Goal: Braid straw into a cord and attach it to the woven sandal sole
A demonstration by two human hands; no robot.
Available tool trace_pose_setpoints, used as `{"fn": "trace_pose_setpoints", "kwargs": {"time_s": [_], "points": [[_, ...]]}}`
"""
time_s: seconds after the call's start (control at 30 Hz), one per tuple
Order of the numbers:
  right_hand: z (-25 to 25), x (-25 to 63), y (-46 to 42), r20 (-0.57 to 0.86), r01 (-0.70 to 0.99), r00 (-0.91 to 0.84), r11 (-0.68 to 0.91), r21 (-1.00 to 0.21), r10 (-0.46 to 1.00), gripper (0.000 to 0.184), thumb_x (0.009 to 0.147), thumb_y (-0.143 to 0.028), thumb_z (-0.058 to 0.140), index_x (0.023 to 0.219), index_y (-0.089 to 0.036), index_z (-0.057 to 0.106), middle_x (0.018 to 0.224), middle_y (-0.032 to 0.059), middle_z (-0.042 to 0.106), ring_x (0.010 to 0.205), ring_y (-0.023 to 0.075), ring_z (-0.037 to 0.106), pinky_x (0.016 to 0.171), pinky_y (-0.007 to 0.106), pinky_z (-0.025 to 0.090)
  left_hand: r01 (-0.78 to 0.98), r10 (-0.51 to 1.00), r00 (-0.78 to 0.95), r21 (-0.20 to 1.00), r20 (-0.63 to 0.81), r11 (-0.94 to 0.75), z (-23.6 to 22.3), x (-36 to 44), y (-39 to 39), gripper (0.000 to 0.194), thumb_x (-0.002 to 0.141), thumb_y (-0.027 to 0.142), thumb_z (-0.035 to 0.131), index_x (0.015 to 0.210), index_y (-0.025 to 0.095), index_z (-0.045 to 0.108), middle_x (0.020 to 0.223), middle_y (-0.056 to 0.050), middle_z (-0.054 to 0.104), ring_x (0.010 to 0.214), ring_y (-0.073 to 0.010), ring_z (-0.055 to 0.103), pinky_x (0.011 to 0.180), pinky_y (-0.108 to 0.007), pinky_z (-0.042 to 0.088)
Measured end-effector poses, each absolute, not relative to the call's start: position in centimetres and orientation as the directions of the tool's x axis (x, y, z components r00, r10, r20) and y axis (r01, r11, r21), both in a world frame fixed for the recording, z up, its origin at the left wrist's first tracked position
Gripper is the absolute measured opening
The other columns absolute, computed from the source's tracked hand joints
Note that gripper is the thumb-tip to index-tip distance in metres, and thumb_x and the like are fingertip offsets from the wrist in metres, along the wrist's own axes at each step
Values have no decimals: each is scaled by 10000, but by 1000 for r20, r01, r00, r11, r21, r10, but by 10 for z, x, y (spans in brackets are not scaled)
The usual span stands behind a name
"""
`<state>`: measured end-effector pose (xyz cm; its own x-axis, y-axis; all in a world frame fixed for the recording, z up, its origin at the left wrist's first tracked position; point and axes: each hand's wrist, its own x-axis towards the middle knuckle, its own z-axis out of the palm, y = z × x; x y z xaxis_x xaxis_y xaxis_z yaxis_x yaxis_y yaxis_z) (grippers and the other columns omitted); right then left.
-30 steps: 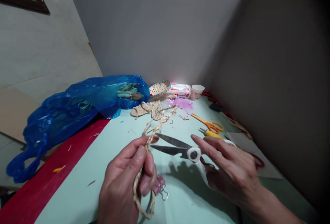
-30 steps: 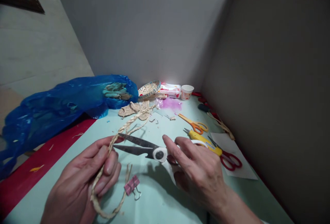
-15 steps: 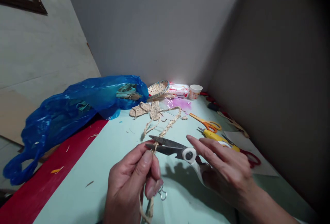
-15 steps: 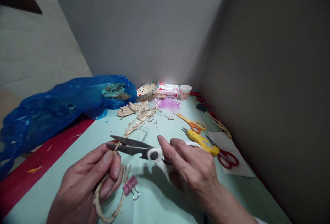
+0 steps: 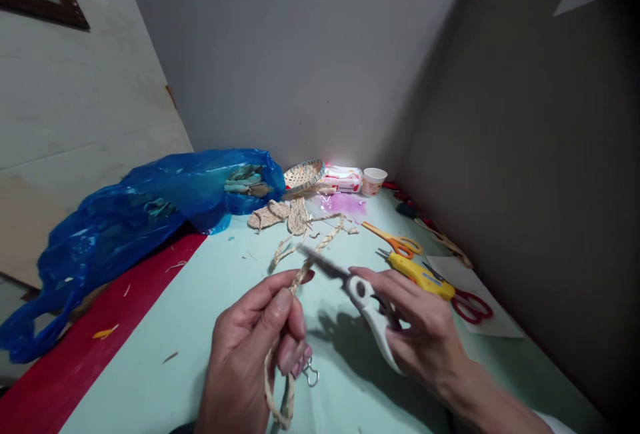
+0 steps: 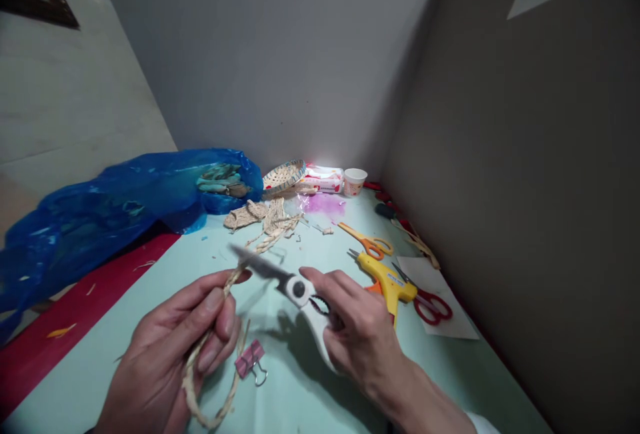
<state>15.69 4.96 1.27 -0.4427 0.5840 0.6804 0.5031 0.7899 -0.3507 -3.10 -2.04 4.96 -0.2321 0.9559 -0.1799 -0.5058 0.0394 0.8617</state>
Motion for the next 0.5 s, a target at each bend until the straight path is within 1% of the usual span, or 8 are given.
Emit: {"fn": "trace_pose_setpoints", "kwargs": {"time_s": [0.07,0.1,0.17,0.23,0.3,0.37,0.43,0.5], "points": [[15,153,50,631,458,-307,692,-558,712,236,808,-154,606,1032,-216,649,746,17,641,538,129,558,486,239,457,-523,954,-228,851,-193,48,50,-32,-19,200,788,261,688,961,161,706,548,36,513,401,-40,319,423,-191,364],[16,151,50,570,429,-246,615,-662,784,194,808,-207,636,1001,-212,651,710,5,617,507,123,533,465,241,447,-530,954,-226,847,-197,49,50,-33,-18,198,794,258,681,968,165,704,550,38,503,405,-40,308,420,-186,353],[19,150,53,371,335,-184,413,-847,910,224,803,-290,669,1006,-201,637,694,-11,584,449,102,500,407,229,420,-542,953,-218,838,-209,59,51,-34,-18,169,799,256,671,945,177,704,553,37,485,425,-46,309,422,-175,334],[22,149,56,161,211,-193,201,-957,968,298,779,-342,706,1019,-195,609,756,-5,592,438,93,528,364,204,399,-544,956,-194,835,-221,82,51,-35,-19,153,792,262,675,919,182,707,534,47,440,436,-48,284,421,-164,310],[23,149,58,48,86,-246,71,-994,968,347,751,-379,740,997,-187,588,878,30,619,535,121,620,371,183,418,-489,958,-182,866,-221,107,50,-33,-21,166,772,292,698,889,176,716,502,64,370,435,-50,251,417,-163,294],[25,150,60,20,-28,-288,12,-1000,957,356,746,-403,748,963,-177,578,944,59,633,623,140,660,399,171,446,-347,957,-222,932,-188,102,48,-29,-22,203,735,338,734,848,169,731,485,59,371,437,-64,285,419,-175,303],[26,150,61,25,-134,-308,-18,-991,951,366,743,-398,755,966,-170,575,930,61,646,574,110,632,409,168,456,-163,949,-286,983,-130,86,46,-24,-23,223,690,374,765,791,176,747,505,22,469,470,-98,387,436,-196,341],[28,151,61,43,-228,-310,-30,-973,950,387,733,-359,773,1002,-173,566,893,44,655,489,67,573,410,164,451,-11,948,-309,997,-74,74,43,-19,-23,199,649,373,785,731,194,751,572,-17,580,497,-126,453,451,-216,369]]}}
